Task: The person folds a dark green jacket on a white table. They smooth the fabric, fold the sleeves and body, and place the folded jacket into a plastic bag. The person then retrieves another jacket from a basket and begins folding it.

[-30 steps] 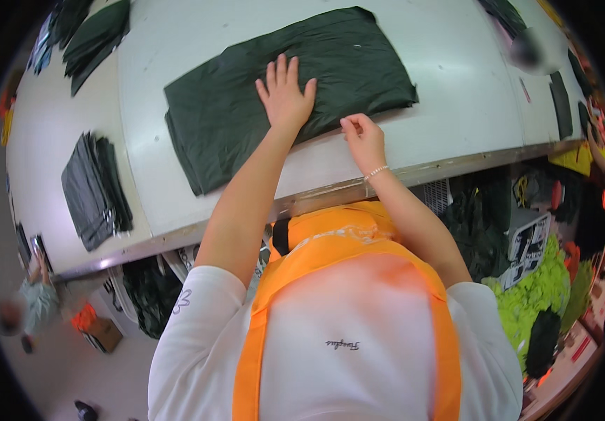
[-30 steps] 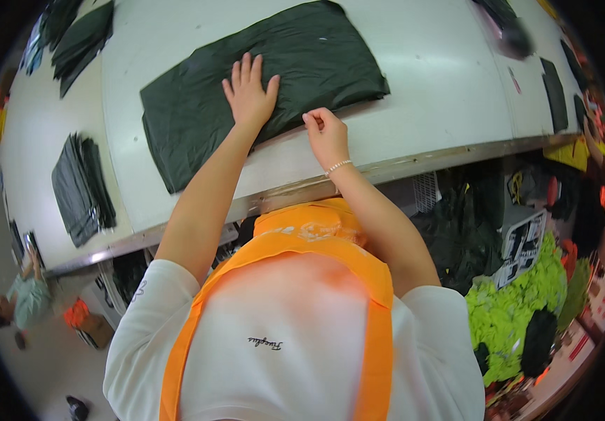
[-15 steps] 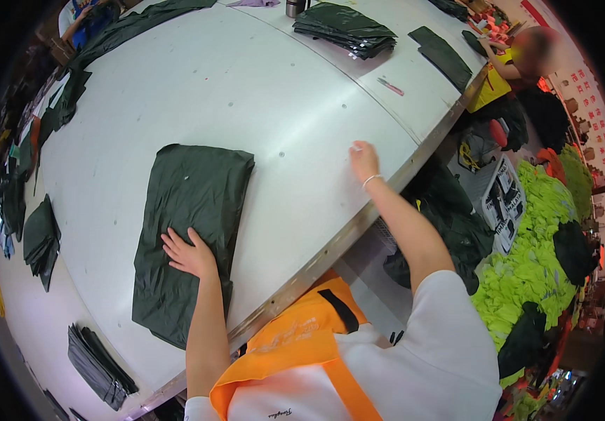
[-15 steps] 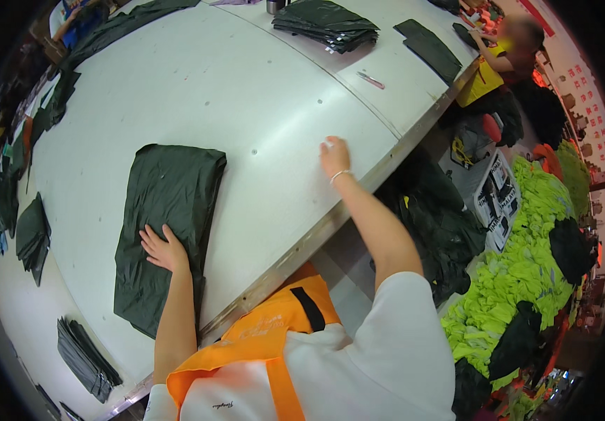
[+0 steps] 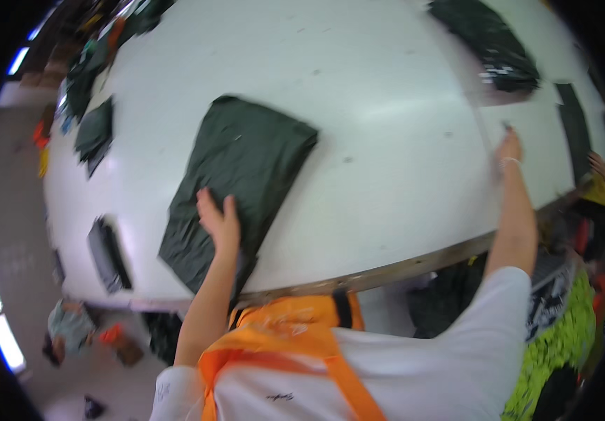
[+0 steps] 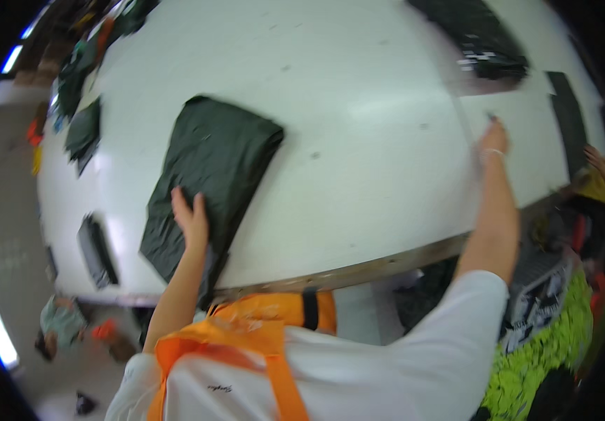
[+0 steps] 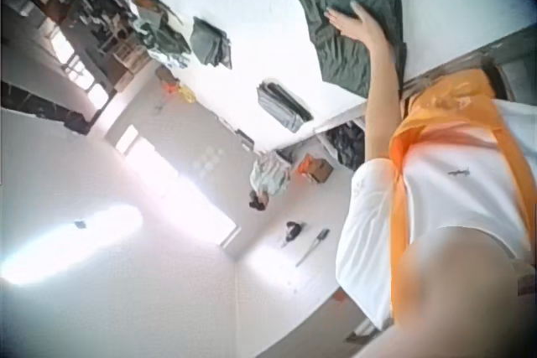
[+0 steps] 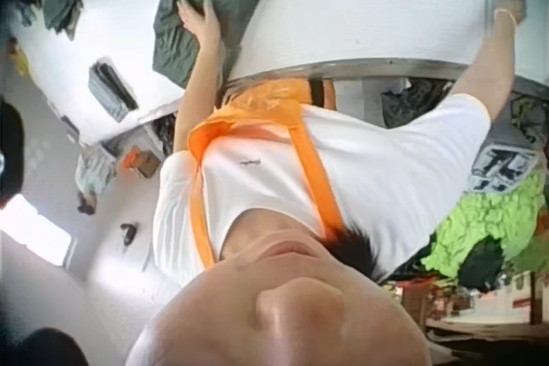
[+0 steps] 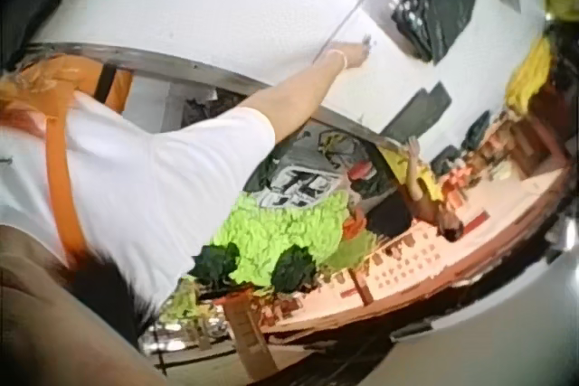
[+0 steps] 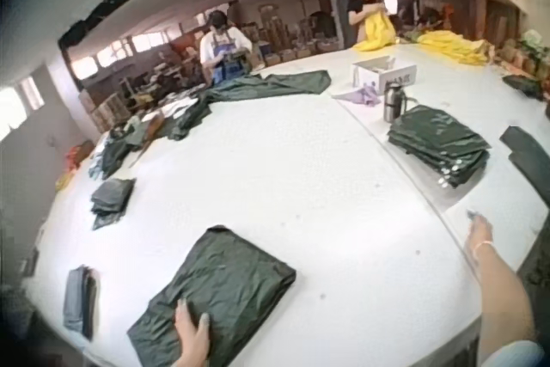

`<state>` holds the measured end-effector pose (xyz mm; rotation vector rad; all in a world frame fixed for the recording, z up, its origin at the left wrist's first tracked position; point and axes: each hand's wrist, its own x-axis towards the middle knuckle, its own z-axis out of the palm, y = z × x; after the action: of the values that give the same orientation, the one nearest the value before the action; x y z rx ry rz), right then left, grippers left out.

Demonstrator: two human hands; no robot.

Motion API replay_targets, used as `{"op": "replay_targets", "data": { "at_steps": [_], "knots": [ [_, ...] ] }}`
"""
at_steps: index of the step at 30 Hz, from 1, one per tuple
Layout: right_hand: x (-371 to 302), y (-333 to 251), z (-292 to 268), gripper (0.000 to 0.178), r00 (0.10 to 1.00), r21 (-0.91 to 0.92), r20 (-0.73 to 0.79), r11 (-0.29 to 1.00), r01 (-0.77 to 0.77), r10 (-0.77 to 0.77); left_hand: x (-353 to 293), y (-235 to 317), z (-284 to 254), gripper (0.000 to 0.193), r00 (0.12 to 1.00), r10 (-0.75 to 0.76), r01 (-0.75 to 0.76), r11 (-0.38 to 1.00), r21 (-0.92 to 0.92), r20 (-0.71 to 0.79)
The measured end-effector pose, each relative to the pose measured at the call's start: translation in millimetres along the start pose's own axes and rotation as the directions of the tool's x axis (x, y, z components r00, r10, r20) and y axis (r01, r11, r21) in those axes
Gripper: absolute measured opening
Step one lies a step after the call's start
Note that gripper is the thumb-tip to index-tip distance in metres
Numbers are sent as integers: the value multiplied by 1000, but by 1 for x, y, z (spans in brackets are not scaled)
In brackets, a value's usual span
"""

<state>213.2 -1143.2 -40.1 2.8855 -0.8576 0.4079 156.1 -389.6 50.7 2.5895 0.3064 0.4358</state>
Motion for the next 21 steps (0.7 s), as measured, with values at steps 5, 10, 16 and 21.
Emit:
{"op": "replay_targets", "data": {
  "at_steps": [5, 10, 16, 21],
  "knots": [
    [-50, -50, -54, 29, 996, 23, -27, 996, 88, -87, -5, 62, -33, 33, 973, 182, -172, 981, -85, 140],
    [-195, -215, -127, 27, 990, 938, 120, 336, -88, -73, -4, 82, -24, 22, 905, 93, -43, 991, -129, 414],
    [-349, -367, -212, 27, 879, 941, 318, 6, -338, -356, 29, 77, -29, 22, 724, -79, 237, 961, -140, 685],
    [-383, -409, -217, 26, 909, 979, 205, 94, -183, -364, 48, 71, -38, 24, 579, -156, 460, 873, -162, 800]
  ]
}}
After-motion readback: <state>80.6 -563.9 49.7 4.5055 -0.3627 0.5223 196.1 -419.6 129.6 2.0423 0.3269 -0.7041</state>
